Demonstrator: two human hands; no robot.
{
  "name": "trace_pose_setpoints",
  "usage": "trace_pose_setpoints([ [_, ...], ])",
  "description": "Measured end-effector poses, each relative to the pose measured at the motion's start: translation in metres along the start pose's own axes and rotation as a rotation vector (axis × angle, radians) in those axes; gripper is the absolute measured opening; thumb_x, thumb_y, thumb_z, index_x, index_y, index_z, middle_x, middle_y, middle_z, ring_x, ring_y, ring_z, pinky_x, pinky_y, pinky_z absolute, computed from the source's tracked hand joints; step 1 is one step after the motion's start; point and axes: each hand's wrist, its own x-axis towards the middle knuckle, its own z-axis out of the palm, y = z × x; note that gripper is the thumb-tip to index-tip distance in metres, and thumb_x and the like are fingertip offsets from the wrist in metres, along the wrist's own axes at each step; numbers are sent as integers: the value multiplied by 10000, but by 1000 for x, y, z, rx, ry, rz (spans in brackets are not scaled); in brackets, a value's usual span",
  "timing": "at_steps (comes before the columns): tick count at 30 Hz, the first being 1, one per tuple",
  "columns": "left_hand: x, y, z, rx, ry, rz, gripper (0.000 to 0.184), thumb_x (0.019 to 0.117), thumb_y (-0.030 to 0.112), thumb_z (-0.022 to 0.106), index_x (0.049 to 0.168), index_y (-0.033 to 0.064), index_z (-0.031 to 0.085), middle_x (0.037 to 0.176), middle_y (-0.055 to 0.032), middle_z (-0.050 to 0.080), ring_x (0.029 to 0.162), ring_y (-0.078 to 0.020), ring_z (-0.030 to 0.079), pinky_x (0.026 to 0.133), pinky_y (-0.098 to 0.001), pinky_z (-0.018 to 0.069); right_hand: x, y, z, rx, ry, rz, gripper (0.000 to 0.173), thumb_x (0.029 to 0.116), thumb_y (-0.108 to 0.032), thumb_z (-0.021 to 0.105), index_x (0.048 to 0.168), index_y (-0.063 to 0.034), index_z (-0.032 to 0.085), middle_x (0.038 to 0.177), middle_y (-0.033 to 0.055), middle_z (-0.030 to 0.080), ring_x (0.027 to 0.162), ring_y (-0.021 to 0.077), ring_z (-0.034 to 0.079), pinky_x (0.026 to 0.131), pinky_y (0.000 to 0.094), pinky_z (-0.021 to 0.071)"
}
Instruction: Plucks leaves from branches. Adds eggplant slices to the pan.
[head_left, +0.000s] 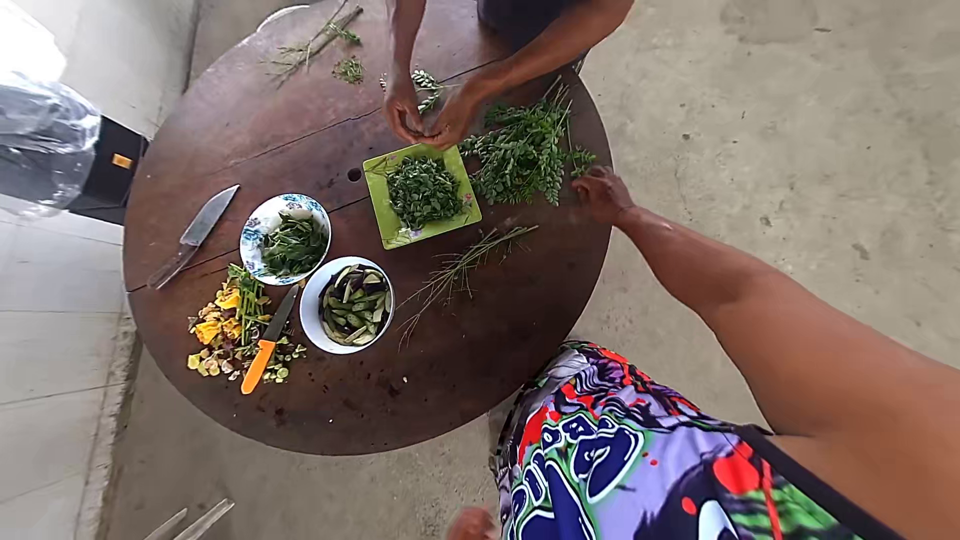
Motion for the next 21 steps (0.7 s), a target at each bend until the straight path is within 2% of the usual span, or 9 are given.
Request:
trace_pose_setpoints([
  [1, 19, -3, 3, -246, 155, 159, 341, 1084, 131, 435, 1002, -113, 659, 784, -140, 693, 733, -198, 688, 761, -375, 589, 18, 14, -9, -10, 5, -4, 277, 1019, -81, 529, 1211, -60, 727, 1266, 252, 629, 1254, 462, 549, 1044, 628, 442],
  [2, 33, 19, 5, -473, 272, 244, 339, 1090, 163, 415, 911, -40, 620, 685, -36, 662, 641, -123, 668, 693, -327, 596, 36, 26, -17, -25, -8, -17, 275, 1008, -63, 541, 1207, -67, 730, 1283, 256, 618, 1260, 469, 543, 1038, 637, 444],
  [3, 41, 52, 8, -657, 340, 298, 328, 1096, 187, 404, 866, 53, 595, 651, 39, 658, 605, -83, 672, 675, -302, 615, 55, 38, -23, -49, -28, -42, 276, 994, -48, 560, 1207, -70, 733, 1295, 263, 610, 1268, 479, 534, 1033, 647, 445],
  [5, 53, 128, 26, -804, 402, 372, 303, 1091, 188, 431, 859, 102, 607, 662, 78, 658, 609, -72, 675, 678, -300, 627, 98, 59, -35, -113, -68, -128, 290, 972, -44, 588, 1218, -84, 736, 1294, 269, 609, 1276, 483, 524, 1040, 648, 437],
  [8, 57, 194, 68, -693, 347, 425, 251, 1055, 145, 486, 883, 54, 646, 713, 58, 673, 664, -66, 683, 715, -286, 621, 134, 77, -35, -164, -189, -257, 305, 984, -48, 599, 1262, -90, 718, 1361, 277, 573, 1342, 485, 474, 1095, 653, 392],
  [10, 61, 213, 97, -621, 299, 451, 213, 1026, 125, 538, 897, 30, 678, 721, 31, 690, 676, -69, 683, 713, -266, 605, 156, 82, -34, -222, -251, -340, 323, 926, -3, 654, 1223, -100, 734, 1319, 260, 591, 1310, 480, 491, 1077, 647, 408],
  [16, 55, 213, 147, -707, 374, 298, 192, 1055, 91, 514, 1001, -31, 652, 710, -33, 694, 637, -94, 680, 646, -244, 588, 185, 85, -32, -492, -499, -575, 179, 896, -62, 716, 1075, -55, 727, 1221, 207, 608, 1217, 432, 543, 1043, 607, 428],
  [20, 56, 217, 158, -763, 414, 220, 193, 1069, 97, 503, 1035, -33, 642, 711, -36, 689, 617, -92, 676, 620, -240, 588, 168, 91, -49, -464, -593, -621, 232, 915, -56, 685, 1139, 5, 683, 1261, 211, 598, 1247, 427, 530, 1035, 599, 413],
  [21, 58, 220, 157, -765, 408, 225, 195, 1069, 102, 504, 1043, -32, 642, 716, -39, 693, 618, -95, 678, 618, -246, 590, 160, 90, -56, -406, -619, -612, 221, 950, -51, 647, 1157, 23, 667, 1264, 221, 607, 1246, 429, 542, 1047, 600, 412],
])
